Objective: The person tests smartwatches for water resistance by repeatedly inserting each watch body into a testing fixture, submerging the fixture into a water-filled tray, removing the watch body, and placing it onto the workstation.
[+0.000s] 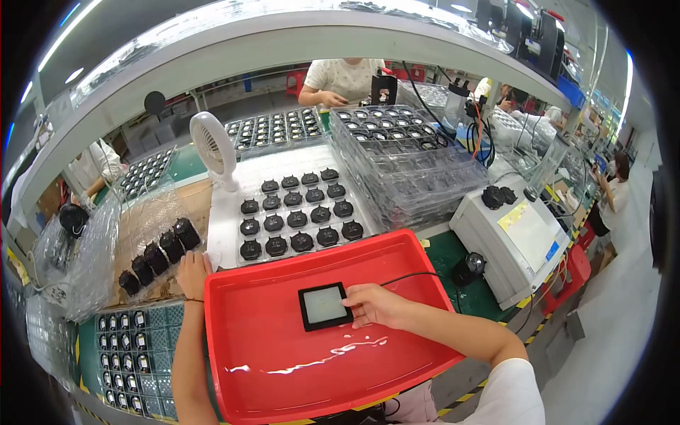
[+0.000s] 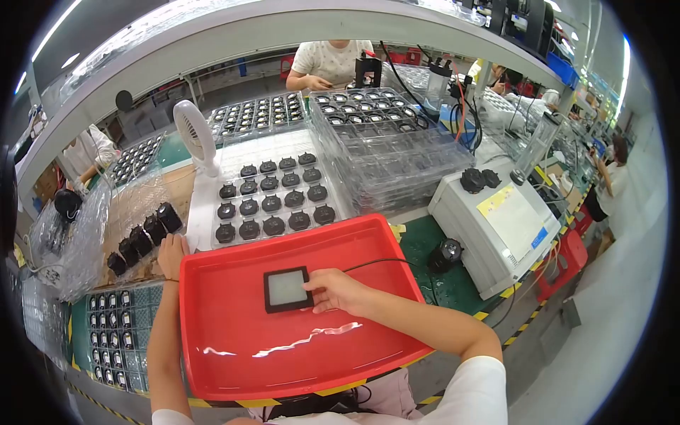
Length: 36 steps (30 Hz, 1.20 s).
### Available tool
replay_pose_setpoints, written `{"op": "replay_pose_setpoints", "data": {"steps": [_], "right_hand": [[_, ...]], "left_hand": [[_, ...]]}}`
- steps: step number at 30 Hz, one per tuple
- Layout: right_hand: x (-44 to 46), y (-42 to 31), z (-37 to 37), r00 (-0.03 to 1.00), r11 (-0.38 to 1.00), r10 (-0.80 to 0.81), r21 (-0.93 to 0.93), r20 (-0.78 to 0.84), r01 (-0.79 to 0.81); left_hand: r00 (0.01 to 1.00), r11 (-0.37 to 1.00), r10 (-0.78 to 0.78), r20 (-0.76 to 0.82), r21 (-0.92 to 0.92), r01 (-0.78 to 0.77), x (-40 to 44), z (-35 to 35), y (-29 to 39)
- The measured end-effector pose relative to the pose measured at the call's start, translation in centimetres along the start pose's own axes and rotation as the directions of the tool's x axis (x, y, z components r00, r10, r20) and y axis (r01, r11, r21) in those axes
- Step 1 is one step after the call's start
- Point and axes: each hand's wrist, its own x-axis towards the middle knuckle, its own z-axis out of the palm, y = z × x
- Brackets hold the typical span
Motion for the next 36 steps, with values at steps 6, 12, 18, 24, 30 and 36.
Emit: {"op": "replay_pose_setpoints", "data": {"steps": [6,12,18,24,30,36], "right_hand": [[-0.8,0.1,0.4,0.999,0.997,0.034,-0.067,0.042,-0.031],[-1.0,-0.7,0.2,0.999,0.997,-0.038,-0.067,0.030,0.040],[-0.7,-0.4,-0.2,0.995,0.998,-0.042,-0.036,0.093,0.045],[-0.8,-0.3,-0.1,0.987,0.996,0.000,-0.091,0.160,0.015],[-0.7,-0.6,-0.1,0.990,0.994,-0.015,-0.105,0.140,0.030],[-0.6,-0.9,-0.2,0.989,0.983,-0.036,-0.172,0.143,0.060]], "left_hand": [[0.999,1.000,-0.019,-0.051,-0.024,0.018,-0.4,0.1,-0.3],[0.991,0.999,0.006,-0.137,0.044,0.000,-1.0,0.4,-0.1],[0.991,0.991,0.131,-0.036,-0.033,-0.132,-1.4,-1.5,0.3],[0.977,0.978,0.209,0.041,0.018,-0.210,-1.1,0.8,-2.1],[0.978,0.988,0.102,0.181,0.097,-0.121,1.0,-0.1,-1.6],[0.987,0.994,0.045,0.156,0.096,-0.060,0.7,-0.8,-0.9]]}}
